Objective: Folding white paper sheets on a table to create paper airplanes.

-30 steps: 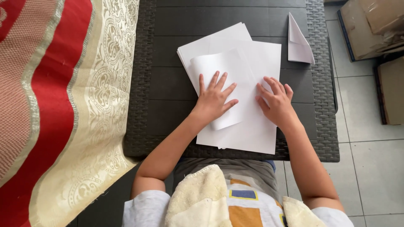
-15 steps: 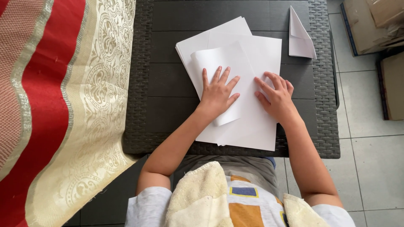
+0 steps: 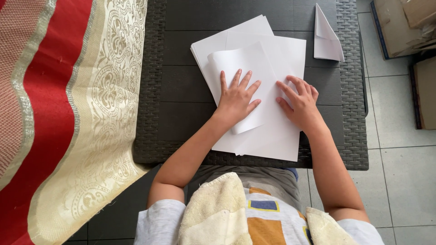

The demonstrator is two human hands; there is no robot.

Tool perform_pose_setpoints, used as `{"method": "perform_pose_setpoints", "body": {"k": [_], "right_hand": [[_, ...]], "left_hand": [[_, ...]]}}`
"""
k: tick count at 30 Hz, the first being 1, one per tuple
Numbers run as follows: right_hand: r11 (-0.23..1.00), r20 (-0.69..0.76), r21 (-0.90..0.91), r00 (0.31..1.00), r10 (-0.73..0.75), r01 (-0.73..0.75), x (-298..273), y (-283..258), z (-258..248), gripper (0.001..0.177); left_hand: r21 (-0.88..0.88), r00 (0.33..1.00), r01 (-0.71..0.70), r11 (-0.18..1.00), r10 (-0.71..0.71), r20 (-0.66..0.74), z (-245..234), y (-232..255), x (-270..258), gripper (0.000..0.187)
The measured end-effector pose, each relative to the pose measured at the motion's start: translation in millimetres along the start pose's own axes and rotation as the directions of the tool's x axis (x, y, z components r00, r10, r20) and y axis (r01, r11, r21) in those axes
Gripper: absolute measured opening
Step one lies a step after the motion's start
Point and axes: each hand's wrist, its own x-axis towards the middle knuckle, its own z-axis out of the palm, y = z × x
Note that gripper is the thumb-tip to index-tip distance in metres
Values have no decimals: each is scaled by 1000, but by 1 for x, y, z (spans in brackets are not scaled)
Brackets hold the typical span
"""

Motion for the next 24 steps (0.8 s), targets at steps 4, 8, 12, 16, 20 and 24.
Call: {"method": "perform_pose_setpoints", "body": {"k": [4,8,12,16,20,24], "right_hand": [[1000,1,4,1000,-1,1,0,1,-1,47],[1000,8,19,1000,3,-3,0,2,-1,48],[1000,10,21,1000,6,-6,-1,5,2,48],[1000,6,19,1000,4,-4,0,4,2,49],[1000,7,16,1000,4,-4,-1,4,2,48],[1000,7,-3,1000,4,-4,-1,5,3,48]], "left_hand": [[8,1000,-2,1000,2,5,-1,1,1,50],[7,1000,-7,1000,7,8,-2,2,1,51],[15,1000,-12,1000,12,9,-1,2,2,51],[12,1000,-14,1000,14,10,0,1,2,52],[7,1000,-11,1000,11,13,2,0,3,52],[7,1000,-4,1000,3,27,1,0,3,52]]}}
